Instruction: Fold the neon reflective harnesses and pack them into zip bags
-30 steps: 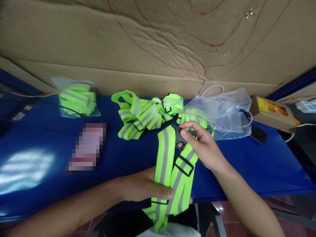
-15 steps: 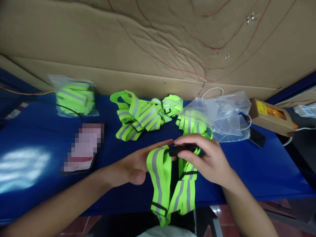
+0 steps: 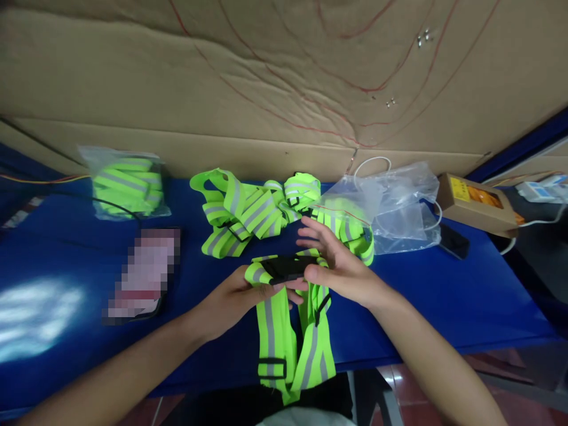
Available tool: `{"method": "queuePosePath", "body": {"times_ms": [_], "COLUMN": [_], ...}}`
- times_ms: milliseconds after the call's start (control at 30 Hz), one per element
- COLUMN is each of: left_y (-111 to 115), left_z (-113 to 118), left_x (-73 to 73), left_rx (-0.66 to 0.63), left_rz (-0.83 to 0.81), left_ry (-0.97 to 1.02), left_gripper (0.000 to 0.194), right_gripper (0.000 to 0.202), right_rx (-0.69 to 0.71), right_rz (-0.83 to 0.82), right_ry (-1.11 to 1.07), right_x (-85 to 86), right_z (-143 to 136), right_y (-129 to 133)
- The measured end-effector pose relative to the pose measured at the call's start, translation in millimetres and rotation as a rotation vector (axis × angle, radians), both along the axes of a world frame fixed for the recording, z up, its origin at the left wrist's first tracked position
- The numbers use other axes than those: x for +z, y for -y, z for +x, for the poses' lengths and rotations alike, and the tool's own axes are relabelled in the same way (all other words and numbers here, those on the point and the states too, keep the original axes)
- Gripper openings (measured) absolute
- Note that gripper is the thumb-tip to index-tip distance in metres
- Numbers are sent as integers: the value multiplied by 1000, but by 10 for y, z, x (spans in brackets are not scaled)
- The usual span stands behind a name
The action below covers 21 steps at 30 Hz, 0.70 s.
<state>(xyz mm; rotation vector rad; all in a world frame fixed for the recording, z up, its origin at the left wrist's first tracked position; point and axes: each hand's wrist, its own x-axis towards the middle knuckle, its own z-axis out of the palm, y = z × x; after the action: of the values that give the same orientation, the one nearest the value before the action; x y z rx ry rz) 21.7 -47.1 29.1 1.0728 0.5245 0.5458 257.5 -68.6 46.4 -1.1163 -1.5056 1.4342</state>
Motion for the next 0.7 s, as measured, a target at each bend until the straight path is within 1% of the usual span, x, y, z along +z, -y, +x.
{"method": "queuePosePath", "body": {"times_ms": [67,133,200,233,300,333,400,467,533,633,700], "left_y": [-13,-10,-4,-3,-12,-20,-38,-43,-29,9,25], "left_z": [-18,-23,-22,-21,-19,-19,-17,-11,4,43,71], "left_x": [-10,-7,13,28,56,64,60,26,-26,-95,-114], "left_rx": [-13,-3,22,44,104,136,169,136,106,134,161], "left_rz": [-16,-40,-66,-81,-83,-50,72,174,192,184,164], "left_ry": [43,72,92,92,65,32,-68,-159,-214,-204,-165], "left_gripper": [28,27,26,26,24,23,22,22,24,21,30], "right_gripper": [98,110,112,110,101,97,91,85,78,72,68], "right_rx": [104,192,222,200,111,50,-71,-146,-153,-127,-119], "right_rz": [-121,-202,-255,-276,-320,-345,-393,-445,-493,-532,-521], "right_ry": [-122,-212,-243,-246,-253,-263,-300,-354,-405,-448,-453], "right_x": [-24,-33,-29,-24,-12,-7,-10,-39,-99,-206,-242], "right_z": [51,99,116,107,56,20,-53,-106,-130,-140,-154], "right_y": [-26,-41,-49,-52,-55,-56,-59,-62,-62,-43,-17]}}
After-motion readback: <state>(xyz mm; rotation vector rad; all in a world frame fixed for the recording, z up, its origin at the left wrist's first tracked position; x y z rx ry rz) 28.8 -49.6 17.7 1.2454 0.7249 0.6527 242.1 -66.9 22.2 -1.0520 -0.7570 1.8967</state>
